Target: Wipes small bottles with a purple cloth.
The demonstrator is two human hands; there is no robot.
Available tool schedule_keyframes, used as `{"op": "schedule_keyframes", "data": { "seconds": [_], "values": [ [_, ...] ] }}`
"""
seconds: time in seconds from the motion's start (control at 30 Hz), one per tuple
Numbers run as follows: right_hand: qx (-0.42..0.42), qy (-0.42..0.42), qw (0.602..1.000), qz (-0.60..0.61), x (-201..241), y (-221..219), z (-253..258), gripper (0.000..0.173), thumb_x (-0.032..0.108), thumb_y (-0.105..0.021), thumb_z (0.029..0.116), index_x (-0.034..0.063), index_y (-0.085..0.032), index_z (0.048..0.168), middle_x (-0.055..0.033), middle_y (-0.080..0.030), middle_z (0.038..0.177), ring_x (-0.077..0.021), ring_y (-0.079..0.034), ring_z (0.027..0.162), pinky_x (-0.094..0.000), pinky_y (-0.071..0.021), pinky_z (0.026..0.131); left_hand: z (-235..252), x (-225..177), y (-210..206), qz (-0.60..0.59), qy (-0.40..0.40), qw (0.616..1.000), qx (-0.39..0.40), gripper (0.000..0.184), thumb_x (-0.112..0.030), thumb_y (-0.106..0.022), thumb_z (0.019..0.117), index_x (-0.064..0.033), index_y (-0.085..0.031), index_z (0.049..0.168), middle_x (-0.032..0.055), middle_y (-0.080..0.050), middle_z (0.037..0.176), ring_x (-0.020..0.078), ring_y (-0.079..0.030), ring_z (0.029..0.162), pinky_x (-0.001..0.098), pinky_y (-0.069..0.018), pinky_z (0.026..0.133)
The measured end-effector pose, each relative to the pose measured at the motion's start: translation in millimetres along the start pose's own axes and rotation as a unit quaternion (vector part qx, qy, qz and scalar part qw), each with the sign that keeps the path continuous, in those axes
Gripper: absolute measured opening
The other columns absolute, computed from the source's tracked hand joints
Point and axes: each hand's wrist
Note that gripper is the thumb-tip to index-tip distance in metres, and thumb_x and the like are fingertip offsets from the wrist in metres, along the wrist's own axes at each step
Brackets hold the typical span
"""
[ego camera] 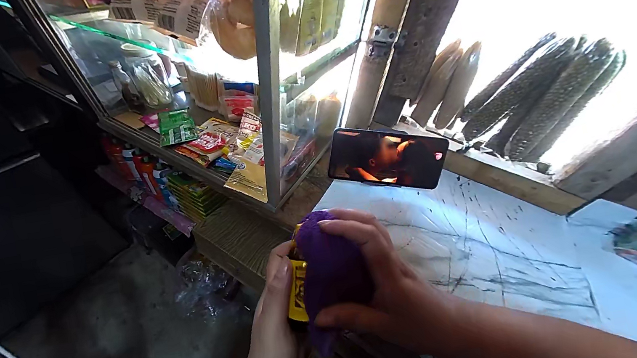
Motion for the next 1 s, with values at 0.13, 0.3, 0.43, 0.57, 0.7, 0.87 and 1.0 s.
{"op": "schedule_keyframes", "data": {
  "seconds": [0.13, 0.3, 0.43, 0.57, 0.7, 0.87, 1.0],
  "values": [
    [0.023, 0.013, 0.999, -0.02, 2.7, 0.8, 0.3, 0.078, 0.053, -0.074, 0.0884, 0.0061, -0.048, 0.146, -0.0201, -0.05, 0.146, -0.0192, -0.053, 0.133, -0.0307, -0.05, 0.106, 0.0, -3.1, -4.4, -0.052, 0.027, 0.998, -0.018, 0.042, -0.051, -0.051, 0.1022, -0.0157, -0.062, 0.123, -0.0022, -0.072, 0.109, 0.0064, -0.068, 0.104, 0.0271, -0.0569, 0.092],
    [-0.022, 0.003, 0.999, 0.036, -3.3, 4.8, 5.1, 0.05, 0.036, -0.073, 0.0944, 0.007, -0.059, 0.133, -0.0116, -0.062, 0.131, -0.0134, -0.059, 0.123, -0.0282, -0.0517, 0.103, -2.7, 1.9, 0.5, 0.033, 0.026, 0.999, 0.035, 0.05, -0.06, -0.045, 0.1006, -0.0173, -0.055, 0.126, -0.0078, -0.067, 0.112, 0.0021, -0.065, 0.103, 0.0233, -0.0555, 0.089],
    [-0.056, -0.048, 0.994, 0.086, -6.5, 9.4, 8.5, 0.035, 0.025, -0.065, 0.1005, 0.0055, -0.06, 0.129, -0.0051, -0.067, 0.117, -0.0061, -0.064, 0.108, -0.0239, -0.055, 0.095, -2.8, 6.1, 3.7, 0.091, 0.012, 0.992, 0.088, 0.046, -0.056, -0.039, 0.1049, -0.0159, -0.05, 0.126, -0.0082, -0.064, 0.111, 0.0016, -0.064, 0.103, 0.0234, -0.0546, 0.091],
    [-0.081, -0.094, 0.984, 0.126, -4.9, 8.0, 7.3, 0.049, 0.027, -0.062, 0.1023, 0.0082, -0.042, 0.144, -0.0036, -0.066, 0.117, -0.0022, -0.066, 0.103, -0.0215, -0.0564, 0.091, -1.3, 3.7, 3.4, 0.106, -0.009, 0.988, 0.109, 0.042, -0.05, -0.039, 0.1067, -0.0156, -0.052, 0.127, -0.0082, -0.065, 0.113, 0.0012, -0.063, 0.105, 0.023, -0.0538, 0.094],
    [-0.061, -0.051, 0.993, 0.09, -5.9, 4.8, 5.5, 0.049, 0.033, -0.064, 0.1015, 0.0049, -0.046, 0.138, -0.0071, -0.062, 0.125, -0.0054, -0.062, 0.113, -0.0246, -0.0534, 0.099, -1.8, -1.3, 1.0, 0.069, 0.036, 0.996, 0.052, 0.052, -0.058, -0.044, 0.1016, -0.0157, -0.055, 0.129, -0.0063, -0.069, 0.109, 0.0036, -0.067, 0.097, 0.0229, -0.0577, 0.082],
    [-0.008, -0.022, 1.0, 0.014, -2.7, 1.6, 1.2, 0.071, 0.047, -0.072, 0.0924, 0.0073, -0.047, 0.146, -0.0178, -0.053, 0.143, -0.0176, -0.056, 0.128, -0.0321, -0.0524, 0.103, 0.9, -12.3, -8.7, -0.014, 0.112, 0.992, -0.048, 0.048, -0.046, -0.033, 0.1092, -0.0094, -0.061, 0.12, 0.0026, -0.073, 0.102, 0.0092, -0.071, 0.095, 0.0277, -0.0602, 0.083],
    [0.01, -0.015, 1.0, 0.006, -1.6, 3.4, 2.7, 0.071, 0.045, -0.074, 0.0912, 0.0092, -0.049, 0.147, -0.0164, -0.051, 0.146, -0.0169, -0.054, 0.131, -0.0307, -0.0511, 0.105, 0.6, -9.5, -10.2, -0.038, 0.112, 0.991, -0.056, 0.051, -0.037, -0.022, 0.1116, -0.0088, -0.065, 0.116, 0.0042, -0.073, 0.103, 0.0099, -0.071, 0.098, 0.0285, -0.0593, 0.087]
  ]
}}
Point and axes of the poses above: each hand's wrist, its own z-axis towards the middle knuckle, its own y-axis out of the back of the hand, x = y × z
